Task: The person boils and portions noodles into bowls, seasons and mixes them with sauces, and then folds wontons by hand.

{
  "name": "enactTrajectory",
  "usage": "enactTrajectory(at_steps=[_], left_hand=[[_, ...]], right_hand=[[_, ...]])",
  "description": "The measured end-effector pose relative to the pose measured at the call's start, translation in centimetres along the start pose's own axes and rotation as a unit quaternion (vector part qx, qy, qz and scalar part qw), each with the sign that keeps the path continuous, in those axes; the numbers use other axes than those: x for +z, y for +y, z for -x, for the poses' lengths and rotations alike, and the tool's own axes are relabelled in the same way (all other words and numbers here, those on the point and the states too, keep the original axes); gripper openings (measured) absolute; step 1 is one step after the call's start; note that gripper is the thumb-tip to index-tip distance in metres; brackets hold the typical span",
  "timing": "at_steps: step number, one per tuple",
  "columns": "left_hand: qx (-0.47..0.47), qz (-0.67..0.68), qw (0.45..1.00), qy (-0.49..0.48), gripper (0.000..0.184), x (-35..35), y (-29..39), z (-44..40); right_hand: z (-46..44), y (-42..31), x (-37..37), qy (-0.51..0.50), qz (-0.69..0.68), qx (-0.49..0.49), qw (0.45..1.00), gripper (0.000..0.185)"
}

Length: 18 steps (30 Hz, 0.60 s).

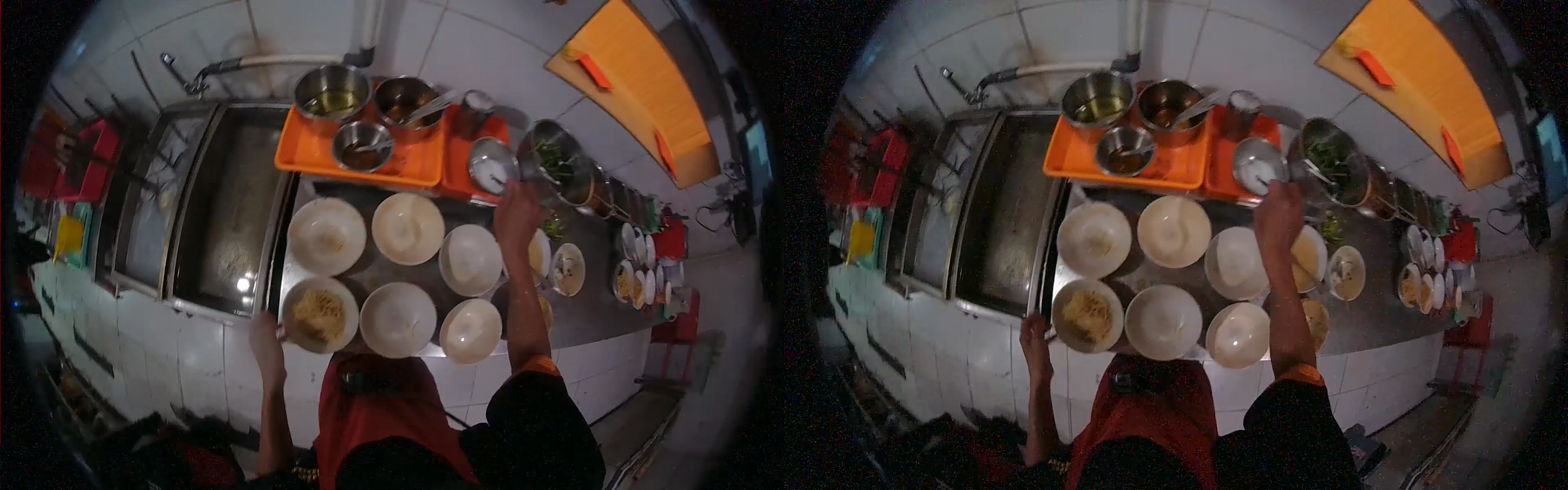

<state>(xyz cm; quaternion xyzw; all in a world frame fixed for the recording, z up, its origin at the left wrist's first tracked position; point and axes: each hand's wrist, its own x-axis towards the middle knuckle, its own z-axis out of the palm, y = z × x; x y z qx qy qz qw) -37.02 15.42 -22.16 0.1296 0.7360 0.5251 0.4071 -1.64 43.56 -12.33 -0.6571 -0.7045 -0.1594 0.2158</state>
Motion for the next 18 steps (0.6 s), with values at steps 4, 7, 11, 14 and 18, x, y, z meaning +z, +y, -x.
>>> enactTrajectory(at_steps=[4,7,11,14,18], left_hand=[[-0.078,0.016,0.996,-0.044,0.040,1.8,-3.5,1.4],[-0.081,0.079,0.987,-0.110,0.036,1.5,-5.2,0.6],[0.007,0.057,0.992,-0.115,0.033,2.2,-5.4,0.8],[0.002,0.026,0.996,-0.081,0.034,2.1,-5.7,1.3],[-0.008,0.114,0.989,-0.096,0.043,1.5,-5.2,2.0]], right_hand=[[-3.2,2.1,3.0,-0.051,-0.016,-0.037,0.998,0.021],[-8.3,0.7,3.2,-0.028,-0.081,-0.075,0.994,0.035],[-17.2,-2.1,6.8,-0.132,-0.081,-0.005,0.988,0.075],[-19.5,-0.8,8.6,-0.249,-0.083,-0.058,0.963,0.079],[-15.0,-3.4,-3.4,-0.078,-0.521,0.099,0.844,0.067]])
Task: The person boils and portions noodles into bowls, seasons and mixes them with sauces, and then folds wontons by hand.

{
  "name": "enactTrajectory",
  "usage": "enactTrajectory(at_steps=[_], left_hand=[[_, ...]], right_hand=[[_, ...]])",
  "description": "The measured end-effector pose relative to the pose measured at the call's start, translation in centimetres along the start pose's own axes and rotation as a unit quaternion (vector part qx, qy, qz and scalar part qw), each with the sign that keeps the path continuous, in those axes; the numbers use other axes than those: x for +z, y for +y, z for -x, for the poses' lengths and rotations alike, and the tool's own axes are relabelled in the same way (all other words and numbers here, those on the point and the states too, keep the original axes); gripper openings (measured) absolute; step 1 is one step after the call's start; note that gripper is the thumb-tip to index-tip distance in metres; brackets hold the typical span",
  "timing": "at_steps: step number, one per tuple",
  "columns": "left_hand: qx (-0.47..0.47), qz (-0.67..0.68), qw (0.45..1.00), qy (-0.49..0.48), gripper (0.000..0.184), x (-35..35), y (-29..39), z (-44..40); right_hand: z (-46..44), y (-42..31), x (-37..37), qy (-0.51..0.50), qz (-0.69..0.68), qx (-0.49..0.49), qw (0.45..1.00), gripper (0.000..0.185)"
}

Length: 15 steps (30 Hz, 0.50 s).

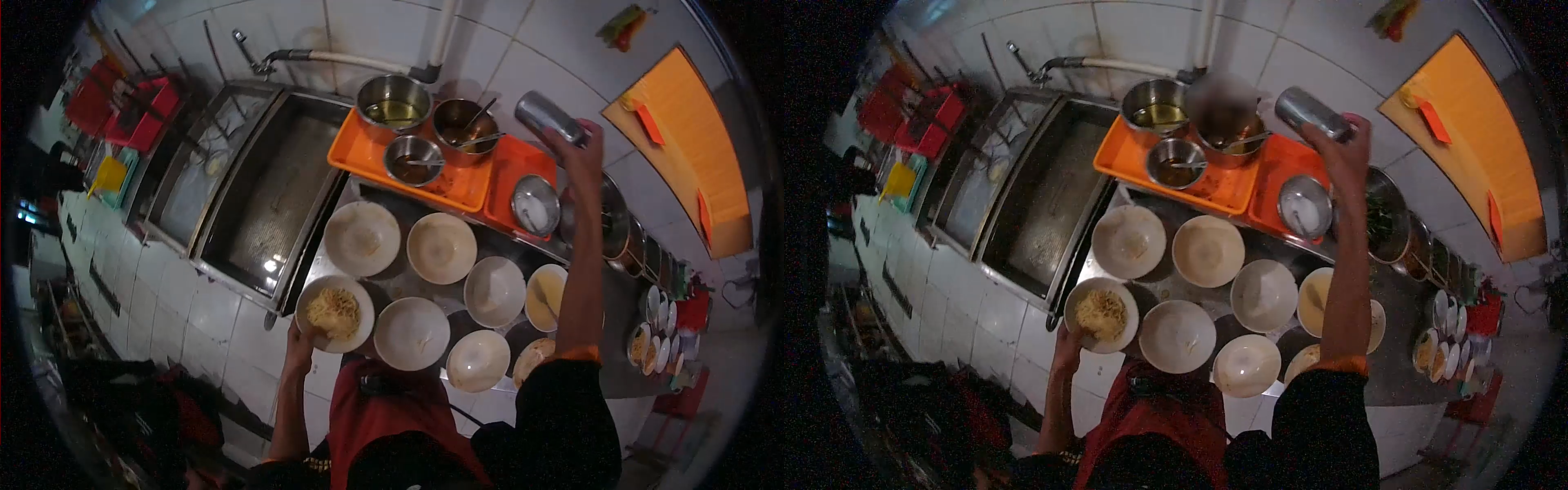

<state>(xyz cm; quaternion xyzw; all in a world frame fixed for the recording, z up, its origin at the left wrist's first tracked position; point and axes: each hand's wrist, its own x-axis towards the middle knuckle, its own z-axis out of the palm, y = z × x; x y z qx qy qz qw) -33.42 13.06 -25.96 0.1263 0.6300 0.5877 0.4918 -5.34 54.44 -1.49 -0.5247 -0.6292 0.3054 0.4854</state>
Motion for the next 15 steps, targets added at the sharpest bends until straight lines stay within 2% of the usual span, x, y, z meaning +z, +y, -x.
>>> enactTrajectory(at_steps=[1,3,5,6,7,8,10,12,13,15], left_hand=[[-0.009,-0.013,1.000,-0.018,0.044,0.0,0.8,0.2],[-0.058,-0.012,0.998,-0.036,0.051,1.0,3.7,0.3],[-0.045,0.023,0.997,-0.055,0.055,4.5,7.8,0.3],[-0.085,0.014,0.994,-0.062,0.058,5.1,7.0,-1.1],[-0.070,0.018,0.994,-0.086,0.059,6.7,7.0,-2.4],[-0.063,0.027,0.995,-0.071,0.060,8.8,9.1,-2.2],[-0.051,0.060,0.992,-0.103,0.061,10.6,9.4,-2.7],[-0.008,0.066,0.989,-0.131,0.058,12.0,10.2,-4.2],[-0.014,0.076,0.988,-0.134,0.058,12.3,9.7,-4.4],[0.008,0.009,0.986,-0.169,0.071,13.2,10.3,-5.9]], right_hand=[[2.2,-1.2,-0.1,-0.001,-0.021,0.008,1.000,0.073],[8.5,-3.8,2.2,-0.045,-0.098,-0.058,0.992,0.079],[14.7,-2.2,6.6,-0.105,0.037,-0.030,0.993,0.069],[17.7,-3.5,9.4,-0.113,-0.012,-0.125,0.986,0.064],[19.5,-2.8,11.0,-0.143,-0.015,-0.134,0.980,0.059],[21.1,-2.5,11.8,-0.140,-0.064,-0.095,0.984,0.057],[21.3,-0.9,13.1,-0.140,-0.063,-0.057,0.986,0.051],[20.0,-1.6,13.0,-0.108,-0.045,-0.089,0.989,0.048],[20.2,-1.6,12.3,-0.082,-0.029,-0.103,0.991,0.045],[19.6,-1.5,12.3,-0.049,-0.047,-0.092,0.993,0.044]])
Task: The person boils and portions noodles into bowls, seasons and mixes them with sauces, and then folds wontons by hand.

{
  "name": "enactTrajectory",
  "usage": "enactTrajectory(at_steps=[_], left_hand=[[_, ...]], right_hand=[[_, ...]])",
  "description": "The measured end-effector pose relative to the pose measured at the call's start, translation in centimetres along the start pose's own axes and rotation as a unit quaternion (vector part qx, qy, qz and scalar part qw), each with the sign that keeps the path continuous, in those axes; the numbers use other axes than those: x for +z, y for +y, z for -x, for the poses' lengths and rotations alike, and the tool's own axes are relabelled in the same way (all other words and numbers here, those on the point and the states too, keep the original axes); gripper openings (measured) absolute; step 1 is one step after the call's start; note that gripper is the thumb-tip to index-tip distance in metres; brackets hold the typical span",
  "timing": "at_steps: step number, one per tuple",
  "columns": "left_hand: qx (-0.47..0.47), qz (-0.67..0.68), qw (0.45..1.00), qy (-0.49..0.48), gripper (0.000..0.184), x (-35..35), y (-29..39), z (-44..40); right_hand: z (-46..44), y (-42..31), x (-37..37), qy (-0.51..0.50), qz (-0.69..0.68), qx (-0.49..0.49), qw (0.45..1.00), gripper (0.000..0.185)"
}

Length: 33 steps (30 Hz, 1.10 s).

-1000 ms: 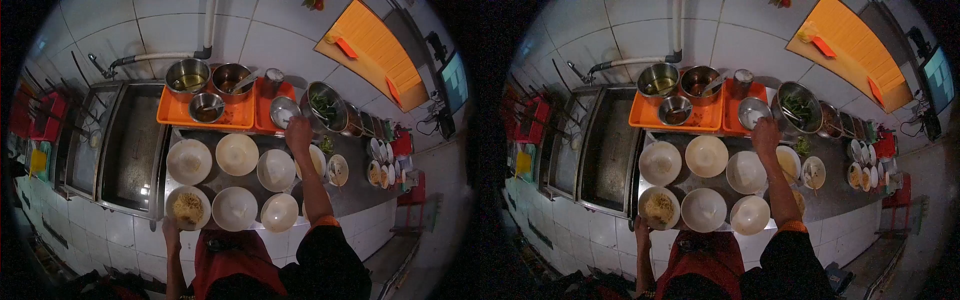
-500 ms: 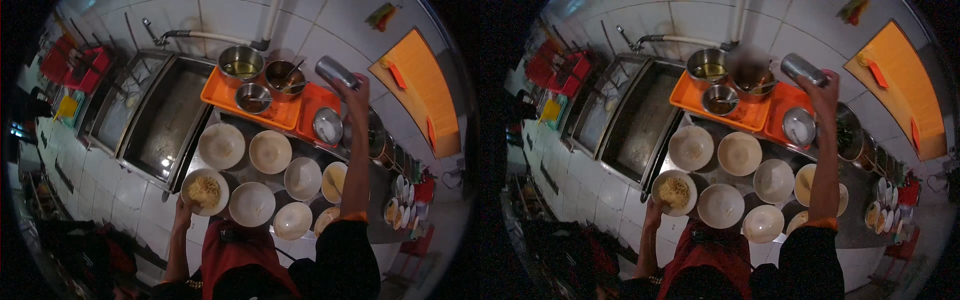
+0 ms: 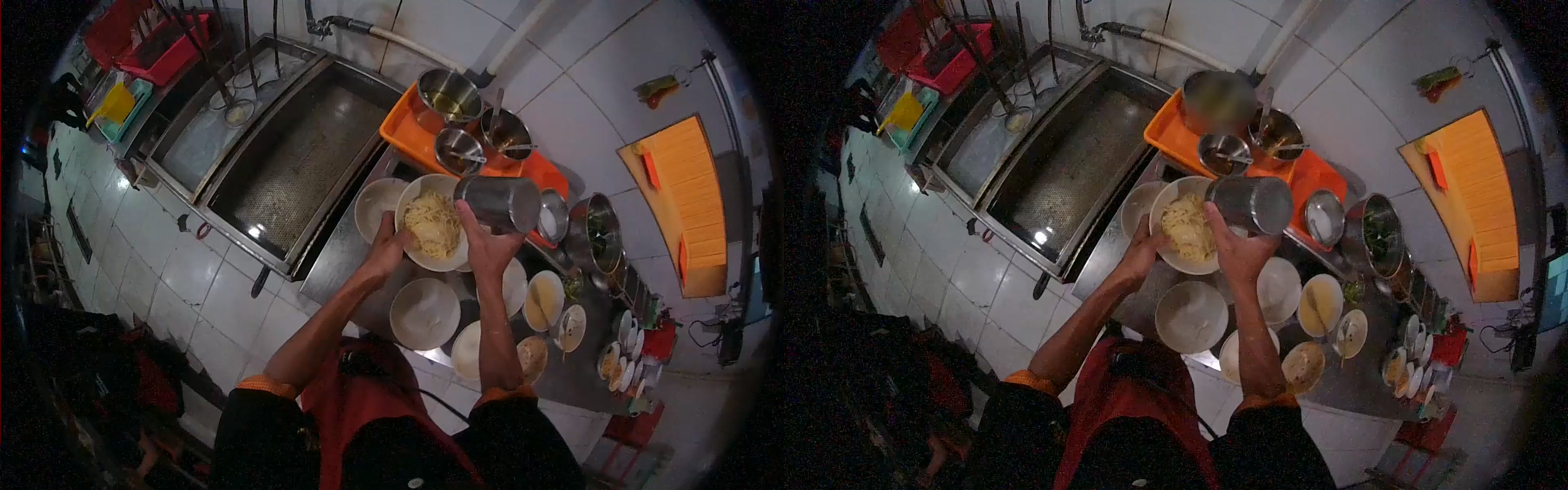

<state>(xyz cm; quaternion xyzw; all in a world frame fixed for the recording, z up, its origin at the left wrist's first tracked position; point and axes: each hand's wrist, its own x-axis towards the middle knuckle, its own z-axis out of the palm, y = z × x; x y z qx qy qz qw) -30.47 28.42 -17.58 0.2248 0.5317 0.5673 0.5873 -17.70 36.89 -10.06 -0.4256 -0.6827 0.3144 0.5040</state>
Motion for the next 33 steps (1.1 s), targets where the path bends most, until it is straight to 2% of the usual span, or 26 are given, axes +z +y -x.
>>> enactTrajectory(at_steps=[1,2,3,6,7,8,9,11,12,13,14,15,17,19,20,21,22,25,26,27,29,31,33], left_hand=[[0.004,0.008,1.000,-0.003,0.071,0.2,-0.1,-0.4],[0.001,0.032,0.999,-0.029,0.068,0.5,0.0,0.3],[0.013,0.053,0.997,-0.057,0.066,0.8,0.9,-0.1],[0.006,0.058,0.997,-0.058,0.061,2.2,2.1,-0.1],[0.025,0.061,0.996,-0.064,0.061,2.8,2.7,-1.6],[0.048,0.065,0.996,-0.049,0.048,3.1,2.1,-1.8],[0.059,0.059,0.995,-0.046,0.036,3.4,1.1,-1.4],[0.060,0.068,0.994,-0.058,0.037,4.4,1.5,-2.7],[0.038,0.075,0.995,-0.049,0.037,4.8,1.3,-2.5],[0.043,0.070,0.995,-0.062,0.037,5.2,1.5,-2.5],[0.043,0.082,0.994,-0.051,0.038,5.5,2.0,-2.3],[0.043,0.094,0.994,-0.037,0.039,5.6,2.1,-2.1],[0.051,0.093,0.994,-0.017,0.042,5.0,0.9,-2.0],[0.059,0.091,0.994,0.011,0.045,3.9,0.0,-1.1],[0.029,0.095,0.995,0.012,0.056,3.4,-0.2,-0.5],[-0.001,0.101,0.995,0.013,0.068,3.0,-0.3,0.1],[0.004,0.099,0.995,0.021,0.068,2.8,-0.3,0.5],[-0.019,0.111,0.991,0.069,0.058,1.9,-0.9,2.0],[-0.020,0.110,0.990,0.081,0.060,1.2,-1.1,2.4],[-0.020,0.112,0.989,0.093,0.061,0.6,-1.2,2.6],[-0.018,0.117,0.987,0.104,0.062,-0.1,-1.3,2.4],[-0.016,0.122,0.986,0.109,0.063,-0.6,-1.4,2.0],[0.003,0.098,0.990,0.103,0.062,-0.6,-1.4,1.1]], right_hand=[[-0.4,0.1,-0.1,0.018,-0.023,0.012,1.000,0.042],[-0.6,-0.2,-0.5,-0.019,0.007,0.003,1.000,0.040],[-1.1,-0.3,-0.7,-0.010,0.010,-0.003,1.000,0.040],[-1.0,0.6,-1.8,-0.006,0.009,0.017,1.000,0.039],[-2.5,1.0,-2.0,-0.006,0.018,0.009,1.000,0.047],[-2.6,1.0,-2.3,-0.008,0.029,0.021,0.999,0.055],[-1.7,1.1,-2.8,0.007,0.032,0.031,0.999,0.055],[-4.6,0.5,-3.7,0.057,0.009,-0.047,0.997,0.065],[-6.4,0.0,-5.4,0.041,0.022,-0.053,0.998,0.077],[-8.9,-0.5,-7.5,0.054,0.025,-0.059,0.997,0.077],[-11.5,-0.9,-9.9,-0.016,0.149,-0.022,0.988,0.081],[-13.9,-0.8,-12.2,-0.087,0.267,0.018,0.959,0.085],[-18.9,1.7,-15.6,-0.118,0.458,0.115,0.874,0.085],[-22.2,5.5,-17.1,-0.164,0.541,0.113,0.817,0.079],[-22.9,7.7,-17.4,-0.167,0.534,0.110,0.822,0.079],[-23.5,10.1,-17.5,-0.205,0.555,0.117,0.798,0.077],[-24.3,11.9,-17.3,-0.243,0.576,0.123,0.771,0.075],[-24.1,15.1,-16.8,-0.281,0.571,0.131,0.760,0.078],[-22.8,13.9,-16.3,-0.228,0.596,0.054,0.768,0.058],[-21.8,12.2,-15.1,-0.233,0.594,0.053,0.768,0.058],[-19.8,9.2,-11.2,-0.175,0.412,-0.138,0.884,0.035],[-15.8,7.3,-4.8,-0.337,0.303,-0.234,0.860,0.023],[-13.6,9.0,0.8,-0.324,0.371,-0.251,0.834,0.019]])
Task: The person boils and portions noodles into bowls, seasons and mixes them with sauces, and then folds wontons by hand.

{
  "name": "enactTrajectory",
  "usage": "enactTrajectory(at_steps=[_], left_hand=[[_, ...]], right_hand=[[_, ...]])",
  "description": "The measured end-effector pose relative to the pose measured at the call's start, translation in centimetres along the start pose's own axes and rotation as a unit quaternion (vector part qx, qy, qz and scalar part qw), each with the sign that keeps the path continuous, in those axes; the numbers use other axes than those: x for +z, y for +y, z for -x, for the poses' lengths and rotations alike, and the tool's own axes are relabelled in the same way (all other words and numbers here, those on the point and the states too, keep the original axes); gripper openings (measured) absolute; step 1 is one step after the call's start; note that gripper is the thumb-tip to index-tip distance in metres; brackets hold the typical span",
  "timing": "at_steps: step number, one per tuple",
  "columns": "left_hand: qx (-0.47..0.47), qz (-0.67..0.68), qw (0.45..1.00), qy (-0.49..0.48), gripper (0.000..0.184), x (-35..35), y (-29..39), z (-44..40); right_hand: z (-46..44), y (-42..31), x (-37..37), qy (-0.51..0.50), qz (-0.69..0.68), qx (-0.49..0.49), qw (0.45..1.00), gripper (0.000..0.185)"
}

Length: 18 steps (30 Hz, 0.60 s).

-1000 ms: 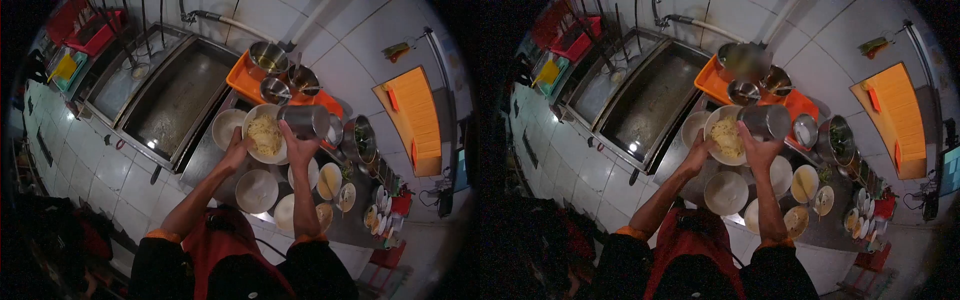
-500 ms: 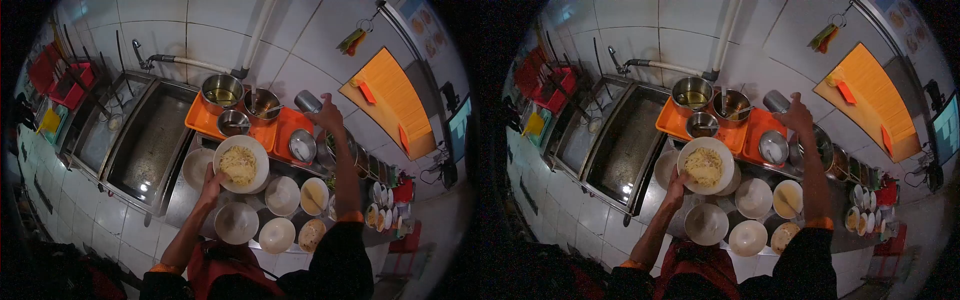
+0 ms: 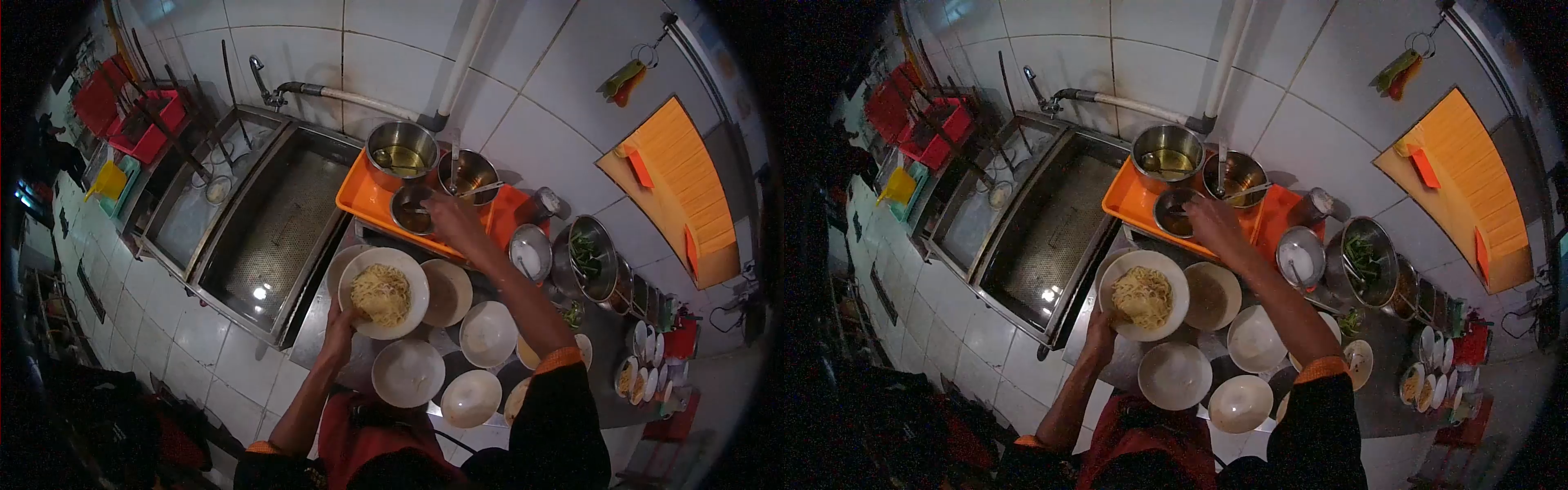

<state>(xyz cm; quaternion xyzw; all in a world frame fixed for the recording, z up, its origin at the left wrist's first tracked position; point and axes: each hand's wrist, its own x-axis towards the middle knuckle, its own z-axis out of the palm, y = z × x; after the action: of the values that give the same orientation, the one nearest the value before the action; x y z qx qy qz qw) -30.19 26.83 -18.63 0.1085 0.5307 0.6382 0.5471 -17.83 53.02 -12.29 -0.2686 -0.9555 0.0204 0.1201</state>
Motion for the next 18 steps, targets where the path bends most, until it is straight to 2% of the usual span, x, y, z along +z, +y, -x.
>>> enactTrajectory(at_steps=[1,3,4,6,7,8,10,12,14,15,17,18], left_hand=[[0.002,0.000,1.000,0.000,0.062,0.1,0.3,-0.3],[-0.007,-0.001,1.000,0.008,0.060,0.2,0.8,-0.5],[-0.008,-0.002,1.000,0.008,0.060,-0.2,0.7,-1.0],[0.008,0.010,1.000,-0.024,0.058,-0.6,0.7,-1.8],[-0.021,0.000,1.000,0.000,0.056,-0.4,1.3,-1.8],[-0.029,0.000,1.000,-0.001,0.056,-0.6,1.3,-2.1],[-0.021,0.004,0.999,-0.025,0.054,-1.3,0.9,-3.2],[-0.029,0.006,0.999,-0.043,0.055,-1.7,1.6,-3.6],[-0.018,0.002,0.998,-0.068,0.058,-1.9,1.7,-4.1],[-0.023,0.002,0.997,-0.075,0.058,-1.9,1.7,-4.2],[-0.004,0.003,0.994,-0.108,0.060,-2.1,2.0,-4.5],[-0.003,0.002,0.993,-0.114,0.060,-2.3,2.3,-4.5]], right_hand=[[-0.8,-0.4,0.7,0.001,0.000,-0.001,1.000,0.019],[-2.5,-1.1,1.6,-0.126,0.096,0.108,0.981,0.015],[-2.8,-1.2,1.7,-0.127,0.095,0.109,0.981,0.015],[-2.1,-0.5,1.6,-0.096,-0.069,0.084,0.990,0.013],[-2.2,0.1,2.0,-0.146,-0.121,0.102,0.977,0.014],[-1.6,0.2,1.7,-0.151,-0.123,0.108,0.975,0.014],[-0.7,-0.6,-0.1,-0.124,-0.260,0.205,0.935,0.013],[1.2,-4.7,-3.1,-0.143,-0.265,0.225,0.927,0.014],[4.1,-9.3,-3.1,-0.073,-0.090,0.083,0.990,0.014],[4.8,-10.1,-2.7,-0.075,-0.087,0.091,0.989,0.014],[5.3,-10.9,-1.7,0.090,0.023,0.072,0.993,0.012],[4.4,-10.4,-2.1,0.108,0.042,0.089,0.989,0.013]])
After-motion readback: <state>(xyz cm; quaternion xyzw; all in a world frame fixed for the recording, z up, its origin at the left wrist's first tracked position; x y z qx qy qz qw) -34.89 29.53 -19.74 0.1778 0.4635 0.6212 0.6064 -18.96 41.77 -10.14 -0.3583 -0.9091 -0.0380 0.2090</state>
